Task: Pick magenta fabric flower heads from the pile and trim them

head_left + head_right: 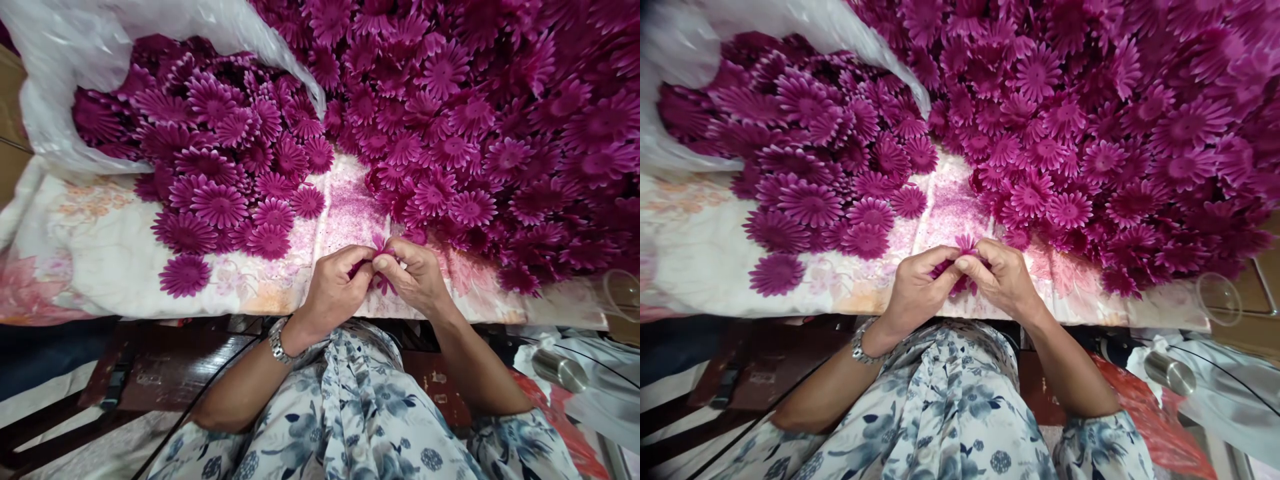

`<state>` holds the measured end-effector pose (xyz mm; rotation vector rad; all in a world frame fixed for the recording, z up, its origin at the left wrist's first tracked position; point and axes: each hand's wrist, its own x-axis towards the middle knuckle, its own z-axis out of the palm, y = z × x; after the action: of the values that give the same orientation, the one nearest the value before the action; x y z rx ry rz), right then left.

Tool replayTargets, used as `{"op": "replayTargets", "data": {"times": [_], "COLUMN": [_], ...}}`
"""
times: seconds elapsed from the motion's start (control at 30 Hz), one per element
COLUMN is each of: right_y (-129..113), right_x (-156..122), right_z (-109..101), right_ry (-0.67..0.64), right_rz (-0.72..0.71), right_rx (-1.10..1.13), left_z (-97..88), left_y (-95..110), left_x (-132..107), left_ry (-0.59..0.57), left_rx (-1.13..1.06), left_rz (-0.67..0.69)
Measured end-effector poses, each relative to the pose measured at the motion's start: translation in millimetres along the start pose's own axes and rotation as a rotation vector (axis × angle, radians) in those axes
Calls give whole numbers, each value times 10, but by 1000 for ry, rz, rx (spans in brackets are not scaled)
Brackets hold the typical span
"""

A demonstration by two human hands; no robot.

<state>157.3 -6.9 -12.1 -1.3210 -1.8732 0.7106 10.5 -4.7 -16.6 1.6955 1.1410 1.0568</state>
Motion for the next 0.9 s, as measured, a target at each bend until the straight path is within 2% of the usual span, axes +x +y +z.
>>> {"op": "replayTargets", "data": {"times": [0.1, 0.17, 0.23, 0.3, 0.37, 0.4, 0.47, 0.53, 0.6, 0.63, 0.67, 0.73, 0.8, 0.87, 0.9], "right_y": [3, 44, 119, 204, 265, 273, 233, 120, -25, -89, -139, -173, -120, -4, 66], "right_x": [2, 32, 86, 143, 180, 187, 179, 149, 115, 103, 96, 104, 133, 169, 185], "right_z": [-108, -301, -577, -872, -1087, -1137, -1093, -875, -568, -419, -297, -180, -278, -550, -715], "right_ry": [39, 161, 348, 518, 590, 606, 635, 595, 384, 219, 138, 108, 211, 349, 412], "right_rz": [18, 20, -1, -22, -18, -25, -73, -170, -264, -234, -237, -245, -289, -308, -259], "right_rx": [47, -15, -262, -676, -978, -1044, -1012, -808, -494, -388, -322, -256, -325, -541, -696], "left_z": [-52, -102, -144, -165, -161, -152, -123, -84, -41, -22, -8, 3, -11, -38, -51], "left_y": [-24, -33, -31, -20, -10, -6, -2, 5, 20, 29, 38, 50, 45, 21, 5], "left_x": [32, 55, 74, 85, 85, 82, 75, 68, 60, 54, 49, 40, 41, 54, 65], "left_ry": [69, 142, 176, 172, 148, 139, 124, 117, 99, 79, 58, 25, 28, 67, 96], "left_rx": [-53, -83, -104, -118, -123, -117, -82, -27, 45, 82, 111, 122, 51, -103, -205], "left_rz": [-86, -149, -192, -200, -201, -199, -187, -152, -81, -40, 0, 30, -46, -185, -253]}}
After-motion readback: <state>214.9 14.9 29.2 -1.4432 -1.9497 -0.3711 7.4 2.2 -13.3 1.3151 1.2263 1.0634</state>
